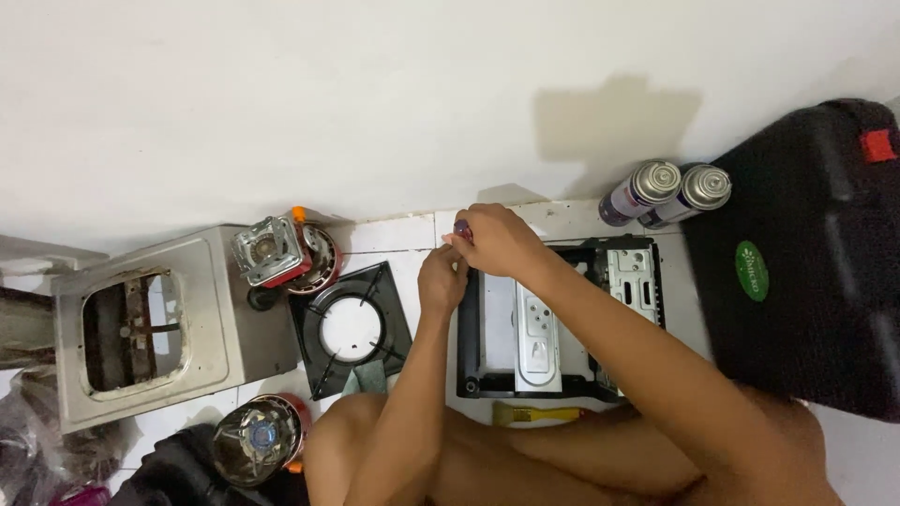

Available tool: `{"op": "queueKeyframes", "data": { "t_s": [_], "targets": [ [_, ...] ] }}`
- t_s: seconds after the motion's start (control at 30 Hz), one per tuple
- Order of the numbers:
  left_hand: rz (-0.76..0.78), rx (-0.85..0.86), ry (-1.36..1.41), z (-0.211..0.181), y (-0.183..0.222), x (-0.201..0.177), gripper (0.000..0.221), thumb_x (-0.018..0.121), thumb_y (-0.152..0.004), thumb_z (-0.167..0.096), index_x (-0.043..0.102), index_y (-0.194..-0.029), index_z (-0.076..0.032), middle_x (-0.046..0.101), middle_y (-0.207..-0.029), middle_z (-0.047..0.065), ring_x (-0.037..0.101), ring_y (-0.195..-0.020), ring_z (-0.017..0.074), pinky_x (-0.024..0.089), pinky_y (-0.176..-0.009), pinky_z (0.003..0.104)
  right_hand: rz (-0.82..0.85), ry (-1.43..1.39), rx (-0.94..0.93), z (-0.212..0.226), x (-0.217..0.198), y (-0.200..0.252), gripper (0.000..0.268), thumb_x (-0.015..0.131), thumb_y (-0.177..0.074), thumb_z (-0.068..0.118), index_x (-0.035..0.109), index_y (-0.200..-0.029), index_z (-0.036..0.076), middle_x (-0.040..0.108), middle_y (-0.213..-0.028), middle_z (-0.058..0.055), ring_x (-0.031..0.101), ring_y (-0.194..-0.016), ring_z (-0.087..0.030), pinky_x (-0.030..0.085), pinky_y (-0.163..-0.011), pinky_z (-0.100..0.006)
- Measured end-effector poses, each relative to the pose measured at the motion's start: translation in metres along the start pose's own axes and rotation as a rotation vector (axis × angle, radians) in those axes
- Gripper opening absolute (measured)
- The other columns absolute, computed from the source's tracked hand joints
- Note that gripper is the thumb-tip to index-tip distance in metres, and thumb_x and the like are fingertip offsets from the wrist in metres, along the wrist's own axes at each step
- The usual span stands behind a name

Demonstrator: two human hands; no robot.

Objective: Disassembling a portable gas stove by unscrewing the burner assembly and internal components using a screwdriver.

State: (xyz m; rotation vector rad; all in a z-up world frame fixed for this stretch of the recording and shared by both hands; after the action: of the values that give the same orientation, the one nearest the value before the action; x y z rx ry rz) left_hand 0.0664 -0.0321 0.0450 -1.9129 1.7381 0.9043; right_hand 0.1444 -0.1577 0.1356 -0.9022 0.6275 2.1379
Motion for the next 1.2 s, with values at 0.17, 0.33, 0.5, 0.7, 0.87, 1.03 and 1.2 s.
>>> {"op": "queueKeyframes", "data": {
  "t_s": [0.17, 0.33, 0.5, 0.7, 0.87, 1.03, 1.2],
  "targets": [
    [-0.082, 0.005, -0.054, 0.021, -0.002, 0.019, 0.021, 0.060, -0.099, -0.009, 0.072, -0.082, -0.007, 0.064, -0.074, 0.009, 0.065, -0.082, 0.0222, 0.053, -0.075, 0.033, -0.013, 0.149, 0.082, 0.025, -0.015, 0.005, 0.046, 0.056, -0.099, 0.038, 0.069, -0.122, 0.001, 0.071, -0.091, -0.021, 0.073, -0.084, -0.036, 0.060, -0.068, -0.047],
    [-0.099, -0.013, -0.051, 0.015, -0.007, 0.016, 0.025, 0.055, -0.098, -0.010, 0.064, -0.075, -0.009, 0.058, -0.064, 0.008, 0.057, -0.071, 0.0195, 0.051, -0.068, 0.033, 0.012, 0.371, 0.127, 0.050, -0.025, 0.003, 0.040, 0.052, -0.096, 0.029, 0.071, -0.109, -0.005, 0.072, -0.084, -0.023, 0.073, -0.080, -0.037, 0.060, -0.066, -0.047],
    [-0.116, -0.054, -0.069, 0.008, -0.003, 0.013, 0.025, 0.058, -0.096, -0.016, 0.065, -0.073, -0.011, 0.052, -0.062, 0.005, 0.054, -0.065, 0.0164, 0.048, -0.061, 0.033, -0.028, 0.387, 0.126, 0.053, -0.010, -0.003, 0.037, 0.045, -0.095, 0.025, 0.068, -0.098, -0.004, 0.067, -0.070, -0.019, 0.070, -0.063, -0.034, 0.058, -0.052, -0.044],
    [-0.051, -0.051, -0.176, 0.031, 0.000, 0.037, 0.022, 0.057, -0.094, -0.013, 0.064, -0.073, -0.011, 0.048, -0.063, 0.002, 0.052, -0.064, 0.0161, 0.047, -0.062, 0.031, -0.067, 0.297, 0.352, 0.048, -0.004, -0.024, 0.035, 0.047, -0.093, 0.018, 0.068, -0.074, -0.002, 0.058, -0.051, -0.014, 0.059, -0.044, -0.024, 0.049, -0.034, -0.034],
    [-0.045, -0.050, -0.202, 0.035, -0.016, 0.039, 0.020, 0.057, -0.093, -0.011, 0.063, -0.074, -0.010, 0.046, -0.064, 0.002, 0.052, -0.065, 0.0162, 0.047, -0.063, 0.031, 0.027, 0.379, 0.270, 0.047, -0.011, -0.017, 0.036, 0.047, -0.093, 0.020, 0.068, -0.070, 0.001, 0.058, -0.051, -0.012, 0.060, -0.046, -0.022, 0.051, -0.039, -0.033],
    [0.025, -0.067, -0.204, 0.022, -0.023, 0.030, 0.018, 0.059, -0.092, -0.010, 0.065, -0.075, -0.008, 0.052, -0.065, 0.006, 0.058, -0.070, 0.0207, 0.051, -0.069, 0.035, -0.001, 0.151, 0.353, 0.038, -0.013, -0.025, 0.041, 0.047, -0.093, 0.023, 0.066, -0.065, 0.000, 0.056, -0.048, -0.013, 0.055, -0.041, -0.021, 0.047, -0.033, -0.032],
    [-0.008, -0.143, -0.069, 0.017, -0.015, 0.024, 0.024, 0.052, -0.094, -0.010, 0.064, -0.074, -0.008, 0.051, -0.062, 0.006, 0.055, -0.069, 0.0177, 0.051, -0.069, 0.035, 0.073, 0.298, 0.134, 0.053, -0.018, -0.012, 0.028, 0.052, -0.090, 0.002, 0.069, -0.069, -0.004, 0.061, -0.055, -0.015, 0.062, -0.052, -0.023, 0.057, -0.045, -0.040]
  ]
}}
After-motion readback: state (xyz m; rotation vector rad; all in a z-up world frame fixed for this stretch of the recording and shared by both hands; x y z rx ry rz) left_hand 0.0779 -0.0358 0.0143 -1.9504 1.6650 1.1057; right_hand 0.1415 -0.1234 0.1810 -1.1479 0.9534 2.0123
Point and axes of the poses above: each hand's wrist, its own y-axis away from the middle knuckle, its own x-axis out of the palm, z = x × y, the point moved 2 cm from there along -y, towards the middle knuckle
